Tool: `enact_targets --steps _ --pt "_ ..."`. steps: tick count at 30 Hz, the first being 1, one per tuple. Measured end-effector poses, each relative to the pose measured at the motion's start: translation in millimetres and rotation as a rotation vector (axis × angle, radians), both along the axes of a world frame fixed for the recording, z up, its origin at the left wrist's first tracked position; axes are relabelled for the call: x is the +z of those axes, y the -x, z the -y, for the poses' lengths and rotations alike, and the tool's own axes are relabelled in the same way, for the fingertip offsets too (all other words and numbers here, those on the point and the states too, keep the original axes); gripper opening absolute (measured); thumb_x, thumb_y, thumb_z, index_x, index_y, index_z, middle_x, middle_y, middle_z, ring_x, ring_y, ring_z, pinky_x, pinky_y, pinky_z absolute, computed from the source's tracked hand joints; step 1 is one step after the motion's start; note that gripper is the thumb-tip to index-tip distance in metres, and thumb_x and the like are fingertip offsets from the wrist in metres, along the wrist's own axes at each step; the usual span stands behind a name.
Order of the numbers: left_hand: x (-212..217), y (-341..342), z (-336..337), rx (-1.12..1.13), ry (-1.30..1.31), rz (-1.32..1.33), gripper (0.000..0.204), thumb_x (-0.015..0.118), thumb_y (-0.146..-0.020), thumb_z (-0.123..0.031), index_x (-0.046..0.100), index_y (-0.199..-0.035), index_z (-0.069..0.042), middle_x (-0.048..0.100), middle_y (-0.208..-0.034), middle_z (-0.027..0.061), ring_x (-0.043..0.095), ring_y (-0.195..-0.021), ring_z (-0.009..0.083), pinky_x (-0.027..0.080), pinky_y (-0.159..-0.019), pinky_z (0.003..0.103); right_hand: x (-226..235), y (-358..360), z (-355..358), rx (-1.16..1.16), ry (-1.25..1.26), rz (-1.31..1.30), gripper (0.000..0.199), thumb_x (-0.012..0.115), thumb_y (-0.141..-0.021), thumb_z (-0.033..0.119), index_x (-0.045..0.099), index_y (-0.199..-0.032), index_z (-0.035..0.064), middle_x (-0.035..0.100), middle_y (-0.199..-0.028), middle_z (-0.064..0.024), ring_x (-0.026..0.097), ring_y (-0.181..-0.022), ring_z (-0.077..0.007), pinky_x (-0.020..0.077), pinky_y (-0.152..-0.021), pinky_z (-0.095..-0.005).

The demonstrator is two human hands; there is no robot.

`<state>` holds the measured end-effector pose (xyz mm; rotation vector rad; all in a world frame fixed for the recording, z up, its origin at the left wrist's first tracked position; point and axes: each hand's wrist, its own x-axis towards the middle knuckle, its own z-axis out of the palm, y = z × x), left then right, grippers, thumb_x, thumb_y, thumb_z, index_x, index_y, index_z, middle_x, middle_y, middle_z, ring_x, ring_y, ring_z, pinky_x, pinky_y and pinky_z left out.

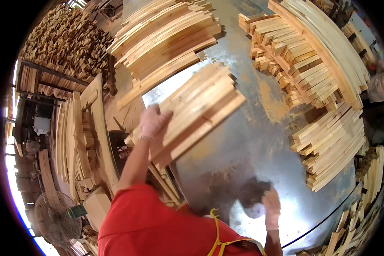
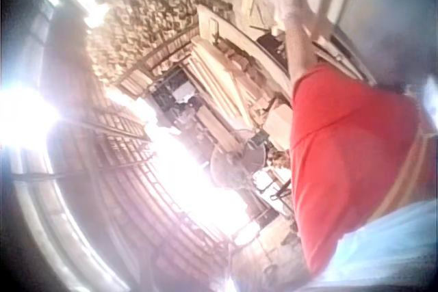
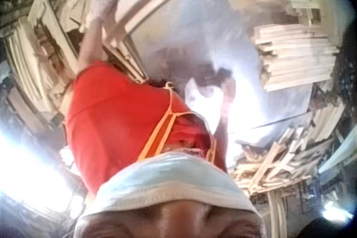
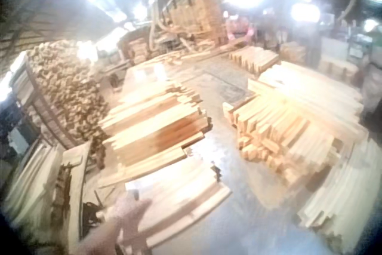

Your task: The person repeatedly picks up small wooden planks from a large pile on a metal table and stacks them into neat piles. The person handles the planks one at a time or in small groups, aligning them and placing them into organized stacks on the table.

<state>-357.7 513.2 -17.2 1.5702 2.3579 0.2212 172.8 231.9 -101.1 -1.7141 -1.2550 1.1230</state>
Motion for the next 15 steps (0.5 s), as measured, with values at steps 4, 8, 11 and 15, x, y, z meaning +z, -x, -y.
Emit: enact_targets --steps 4,8,11,15 --pt "-4 -63 86 -0.131 -0.001 -0.017 0.070 0.070 -0.081 -0.072 0.066 -0.096 -0.005 0.066 -0.102 0.0168 0.063 -0.097 0.0347 0.051 -0.087 0.046 20 81 -52 0.110 0.475 -0.629 0.019 0.062 -0.096 0.013 0.051 -0.111 0.0064 0.053 -0.086 0.0005 0.051 -0.078 -0.0100 0.0456 -0.072 -0.0249" --pt "35 -155 162 -0.235 0.399 0.103 0.064 0.070 -0.082 -0.068 0.067 -0.097 -0.005 0.065 -0.110 0.0179 0.061 -0.110 0.0330 0.048 -0.094 0.046 20 121 10 -0.141 0.331 -0.556 0.015 0.064 -0.099 0.016 0.056 -0.111 0.0144 0.058 -0.094 0.0024 0.052 -0.078 -0.0086 0.0457 -0.069 -0.0252" --pt "27 -181 211 -0.413 0.245 0.178 0.061 0.068 -0.084 -0.063 0.067 -0.098 -0.004 0.065 -0.110 0.0198 0.061 -0.112 0.0357 0.048 -0.095 0.046 53 119 35 -0.591 0.460 -0.892 0.028 0.068 -0.098 0.022 0.058 -0.124 0.0173 0.061 -0.105 0.0021 0.055 -0.091 -0.0110 0.0491 -0.073 -0.0293" --pt "39 -207 240 -0.493 0.290 0.357 0.057 0.065 -0.085 -0.055 0.069 -0.100 -0.001 0.065 -0.113 0.0219 0.059 -0.118 0.0377 0.048 -0.100 0.045 -12 88 100 -0.681 0.507 -1.170 0.049 0.072 -0.095 0.021 0.055 -0.141 0.0183 0.063 -0.124 -0.0019 0.061 -0.108 -0.0184 0.0533 -0.084 -0.0349"
